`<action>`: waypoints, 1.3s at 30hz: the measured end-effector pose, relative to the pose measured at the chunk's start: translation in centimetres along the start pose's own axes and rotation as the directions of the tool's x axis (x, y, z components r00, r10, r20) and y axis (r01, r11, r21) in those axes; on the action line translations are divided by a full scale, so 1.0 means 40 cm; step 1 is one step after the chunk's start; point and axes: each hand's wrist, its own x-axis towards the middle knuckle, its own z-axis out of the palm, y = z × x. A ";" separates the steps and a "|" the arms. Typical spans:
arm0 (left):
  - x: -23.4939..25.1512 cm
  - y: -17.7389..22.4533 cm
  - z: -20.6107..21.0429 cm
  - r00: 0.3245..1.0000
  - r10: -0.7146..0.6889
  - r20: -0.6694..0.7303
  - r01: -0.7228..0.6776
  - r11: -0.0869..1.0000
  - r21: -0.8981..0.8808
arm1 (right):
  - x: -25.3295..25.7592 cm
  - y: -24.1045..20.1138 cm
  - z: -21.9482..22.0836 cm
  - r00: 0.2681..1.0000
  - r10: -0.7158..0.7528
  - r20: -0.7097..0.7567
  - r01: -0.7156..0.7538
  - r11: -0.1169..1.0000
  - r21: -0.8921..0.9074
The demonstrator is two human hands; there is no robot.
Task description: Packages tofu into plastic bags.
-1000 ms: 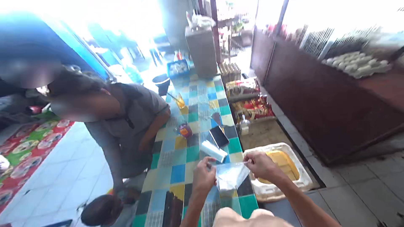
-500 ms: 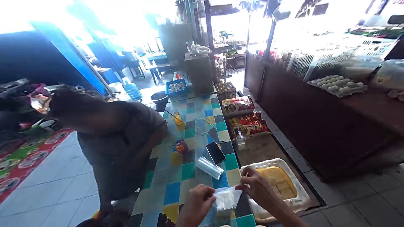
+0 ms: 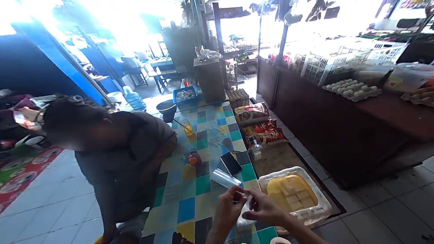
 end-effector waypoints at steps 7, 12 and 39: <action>0.011 -0.043 -0.049 0.952 0.245 0.183 -0.198 0.950 -0.242 | 0.011 -0.091 0.039 0.851 -0.506 -0.139 0.413 0.809 -0.417; 0.088 0.083 -0.146 0.759 0.559 0.334 -0.314 0.763 -0.565 | 0.011 -0.325 -0.024 0.629 -0.762 -0.152 0.634 0.616 -0.467; 0.071 0.358 -0.424 0.758 0.631 0.164 -0.568 0.763 -0.309 | 0.086 -0.728 0.066 0.784 -0.601 -0.159 0.597 0.799 -0.074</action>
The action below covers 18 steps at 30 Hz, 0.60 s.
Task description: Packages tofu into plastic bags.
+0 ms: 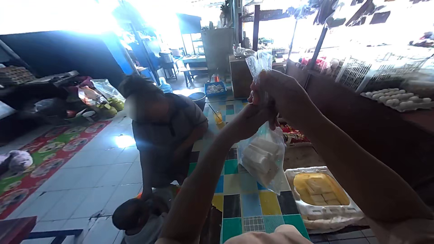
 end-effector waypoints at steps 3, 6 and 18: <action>-0.015 -0.008 -0.004 0.999 -0.016 0.028 0.016 1.000 -0.011 | -0.002 0.008 0.011 1.000 0.013 0.008 -0.013 1.000 0.026; -0.029 -0.011 -0.002 0.999 -0.037 0.009 0.037 0.999 0.010 | 0.001 0.018 0.022 0.999 -0.029 -0.013 0.030 0.996 0.082; -0.088 0.002 -0.063 0.992 0.053 -0.112 -0.021 0.962 0.272 | 0.019 -0.053 0.021 0.903 0.158 -0.399 0.123 0.796 0.593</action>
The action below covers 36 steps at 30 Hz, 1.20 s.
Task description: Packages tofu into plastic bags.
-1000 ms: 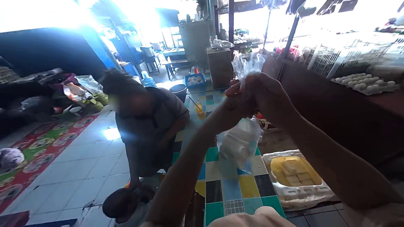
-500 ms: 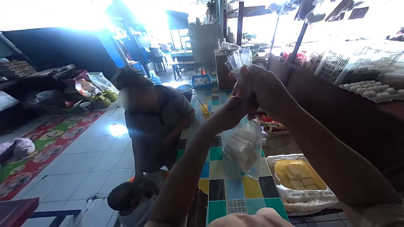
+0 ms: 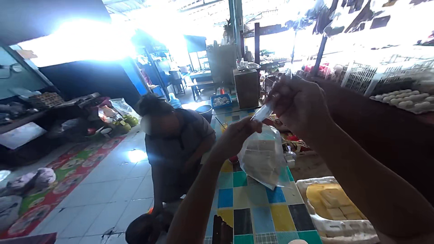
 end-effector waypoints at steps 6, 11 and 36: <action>0.007 0.031 -0.038 0.922 -0.233 -0.310 0.166 0.959 -0.229 | -0.166 0.136 -0.203 0.651 -0.599 0.467 0.655 0.132 -0.744; 0.054 0.089 -0.013 0.756 -0.486 -0.438 0.217 0.818 -0.533 | -0.215 0.417 -0.305 0.497 -0.563 0.660 0.620 -0.303 -0.724; -0.001 0.084 0.032 0.892 -0.425 -0.154 0.362 0.876 -0.320 | -0.307 0.387 -0.290 0.998 0.016 -0.063 -0.016 1.000 0.007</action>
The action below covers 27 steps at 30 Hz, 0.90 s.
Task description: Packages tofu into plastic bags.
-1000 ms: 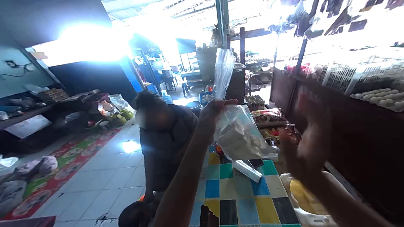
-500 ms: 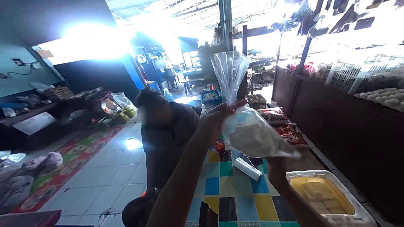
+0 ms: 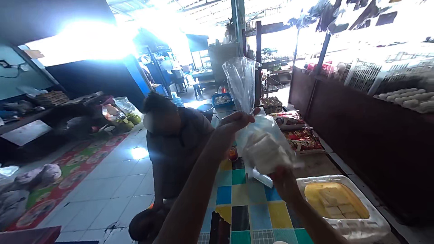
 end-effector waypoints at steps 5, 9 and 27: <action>-0.012 0.013 0.024 0.992 0.125 -0.025 -0.125 0.992 0.021 | 0.004 0.019 -0.036 0.924 0.336 0.183 -0.374 0.894 0.246; -0.030 0.036 0.055 0.982 0.111 -0.156 -0.096 0.990 0.100 | -0.027 0.060 -0.003 0.999 -0.036 0.023 0.041 0.952 -0.304; -0.066 0.014 -0.022 0.960 0.038 0.276 -0.003 0.992 -0.125 | 0.266 -0.344 0.151 -0.108 -0.130 0.986 0.845 -0.534 0.022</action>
